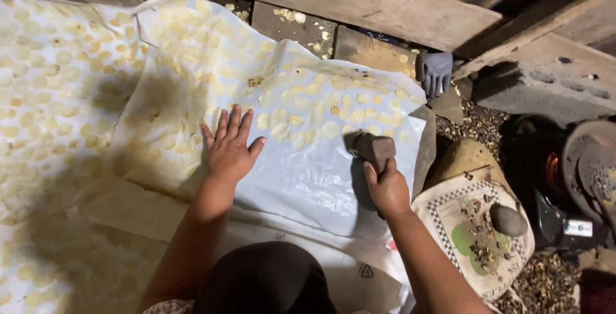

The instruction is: The person uses a hammer to crack open cocoa beans on a white sheet, then uses a stone to further process the beans on a patterned cloth. They also stir beans in a pan on a portable stove.

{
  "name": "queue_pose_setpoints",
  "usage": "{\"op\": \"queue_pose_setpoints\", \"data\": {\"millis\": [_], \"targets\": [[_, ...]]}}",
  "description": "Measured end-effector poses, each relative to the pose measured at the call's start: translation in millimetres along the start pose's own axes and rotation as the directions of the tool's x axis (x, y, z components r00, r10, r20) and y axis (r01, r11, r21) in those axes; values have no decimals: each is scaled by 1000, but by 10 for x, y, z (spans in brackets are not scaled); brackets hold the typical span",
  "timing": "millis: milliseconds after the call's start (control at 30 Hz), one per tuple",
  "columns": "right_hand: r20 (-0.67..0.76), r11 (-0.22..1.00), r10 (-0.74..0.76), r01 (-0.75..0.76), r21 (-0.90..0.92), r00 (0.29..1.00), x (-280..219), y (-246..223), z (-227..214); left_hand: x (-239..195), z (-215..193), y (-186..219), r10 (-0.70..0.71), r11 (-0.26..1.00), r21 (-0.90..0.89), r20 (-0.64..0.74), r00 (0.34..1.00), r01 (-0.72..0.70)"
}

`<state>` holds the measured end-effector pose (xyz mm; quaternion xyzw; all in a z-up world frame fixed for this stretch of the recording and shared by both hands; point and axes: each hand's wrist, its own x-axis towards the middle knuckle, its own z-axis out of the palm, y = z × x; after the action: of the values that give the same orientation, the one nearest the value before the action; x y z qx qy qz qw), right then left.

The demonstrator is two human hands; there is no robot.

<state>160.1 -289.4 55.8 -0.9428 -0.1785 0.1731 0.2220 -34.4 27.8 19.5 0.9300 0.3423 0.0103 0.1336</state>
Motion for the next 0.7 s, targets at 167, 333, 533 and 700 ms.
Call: {"op": "queue_pose_setpoints", "data": {"millis": [167, 333, 533, 700], "targets": [[327, 938, 1, 113, -328, 945, -59, -72, -741, -308, -58, 137, 20, 999, 46, -115, 993, -14], [448, 734, 172, 189, -652, 878, -211, 374, -1957, -1063, -220, 375, 81, 990, -78, -365, 927, -117], [17, 556, 214, -107, -824, 977, -326, 2322, -3536, -1075, -449, -199, 331, 904, -61, -526, 783, -424], [-447, 659, 441, -619, -426, 778, -526, 4324, -3749, -1020, -1514, 614, 481, 758, -1, -674, 560, -652]]}}
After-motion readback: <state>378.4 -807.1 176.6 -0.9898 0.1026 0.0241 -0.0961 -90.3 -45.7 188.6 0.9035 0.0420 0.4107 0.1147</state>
